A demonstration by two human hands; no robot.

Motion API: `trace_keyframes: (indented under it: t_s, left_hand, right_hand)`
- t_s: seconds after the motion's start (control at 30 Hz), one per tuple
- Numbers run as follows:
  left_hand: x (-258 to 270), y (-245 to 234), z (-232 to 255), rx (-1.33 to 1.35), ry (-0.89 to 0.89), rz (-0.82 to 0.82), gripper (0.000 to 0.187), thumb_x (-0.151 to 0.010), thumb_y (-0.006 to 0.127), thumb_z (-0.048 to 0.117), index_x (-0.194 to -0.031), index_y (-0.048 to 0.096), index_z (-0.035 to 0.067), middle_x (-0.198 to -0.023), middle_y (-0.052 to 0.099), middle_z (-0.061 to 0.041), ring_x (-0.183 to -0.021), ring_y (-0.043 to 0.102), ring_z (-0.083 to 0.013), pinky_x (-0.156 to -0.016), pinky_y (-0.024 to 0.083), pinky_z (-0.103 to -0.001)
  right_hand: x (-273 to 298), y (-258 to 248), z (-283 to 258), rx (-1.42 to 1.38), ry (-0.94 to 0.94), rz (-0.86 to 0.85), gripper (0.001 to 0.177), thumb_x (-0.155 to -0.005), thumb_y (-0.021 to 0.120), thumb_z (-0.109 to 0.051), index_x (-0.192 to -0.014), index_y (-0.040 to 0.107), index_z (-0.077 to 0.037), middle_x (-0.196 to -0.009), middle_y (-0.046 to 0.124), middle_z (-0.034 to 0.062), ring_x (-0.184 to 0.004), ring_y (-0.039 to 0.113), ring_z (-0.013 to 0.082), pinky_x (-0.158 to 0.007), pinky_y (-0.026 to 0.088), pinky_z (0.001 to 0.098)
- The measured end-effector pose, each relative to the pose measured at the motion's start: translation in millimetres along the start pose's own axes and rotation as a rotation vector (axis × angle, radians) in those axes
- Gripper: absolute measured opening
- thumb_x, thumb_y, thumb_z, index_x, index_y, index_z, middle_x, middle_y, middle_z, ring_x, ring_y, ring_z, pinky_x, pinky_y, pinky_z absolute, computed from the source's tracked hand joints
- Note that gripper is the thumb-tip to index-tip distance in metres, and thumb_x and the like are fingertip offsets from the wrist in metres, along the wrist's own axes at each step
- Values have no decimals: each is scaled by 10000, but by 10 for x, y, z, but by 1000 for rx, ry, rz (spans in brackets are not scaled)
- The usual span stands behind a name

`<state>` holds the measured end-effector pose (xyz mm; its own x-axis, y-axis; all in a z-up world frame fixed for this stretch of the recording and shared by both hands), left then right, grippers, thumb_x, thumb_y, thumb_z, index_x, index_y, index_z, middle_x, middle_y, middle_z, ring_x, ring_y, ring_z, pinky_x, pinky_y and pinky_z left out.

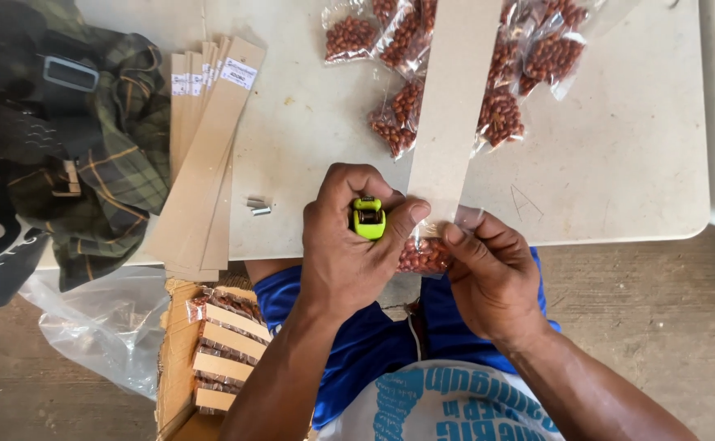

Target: The person sits at a table and repeatedly picks up small plastic bags filled with peanuts, staples a paper tag to each bag using a handheld stapler, and places the finished items into a cardboard box.

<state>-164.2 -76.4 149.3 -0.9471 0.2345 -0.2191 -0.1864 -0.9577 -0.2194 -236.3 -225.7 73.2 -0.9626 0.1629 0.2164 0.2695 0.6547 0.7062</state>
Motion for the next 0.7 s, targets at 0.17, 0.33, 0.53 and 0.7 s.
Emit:
trace_keyframes:
  t_s: [0.17, 0.33, 0.53, 0.7]
  left_hand:
    - [75, -1, -33, 9, -11, 52, 295, -896, 792, 129, -976, 509, 103, -778, 674, -42, -664, 651, -90, -585, 533, -245]
    - [62, -22, -55, -94, -120, 147, 286, -827, 842, 207, -913, 581, 126, -664, 656, 4, -548, 568, -69, -494, 490, -271]
    - [893, 36, -678, -44, 37, 186, 301, -939, 706, 261, -1077, 591, 19, -935, 753, -119, -860, 786, -225, -707, 652, -302]
    - [2013, 214, -1772, -279, -590, 340, 316, -610, 889, 415, -869, 741, 313, -655, 802, 60, -506, 774, -145, -540, 606, -271]
  right_hand:
    - [-2, 144, 71, 96, -85, 17, 154, -958, 685, -41, -1086, 729, 33, -1082, 772, 199, -1010, 735, 260, -909, 610, 370]
    - [-83, 123, 42, 310, -149, 72, 133, -958, 711, -122, -860, 728, -33, -616, 487, -24, -595, 380, 87, -536, 297, 273]
    - [-190, -59, -121, 434, -171, 182, 207, -931, 738, -109, -1093, 803, 2, -762, 663, -35, -686, 482, 71, -599, 377, 262]
    - [-345, -251, -227, 422, -196, 266, 212, -908, 725, -65, -1079, 782, 46, -975, 805, 162, -912, 732, 219, -808, 622, 345]
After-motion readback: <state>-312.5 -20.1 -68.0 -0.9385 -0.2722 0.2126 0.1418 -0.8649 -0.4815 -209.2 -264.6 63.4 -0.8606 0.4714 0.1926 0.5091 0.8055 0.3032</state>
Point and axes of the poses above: each hand's wrist, its own x-axis away from the middle knuckle, its own y-axis out of the palm, z = x × y, the point moved 1 cm from there along -x, towards the middle knuckle
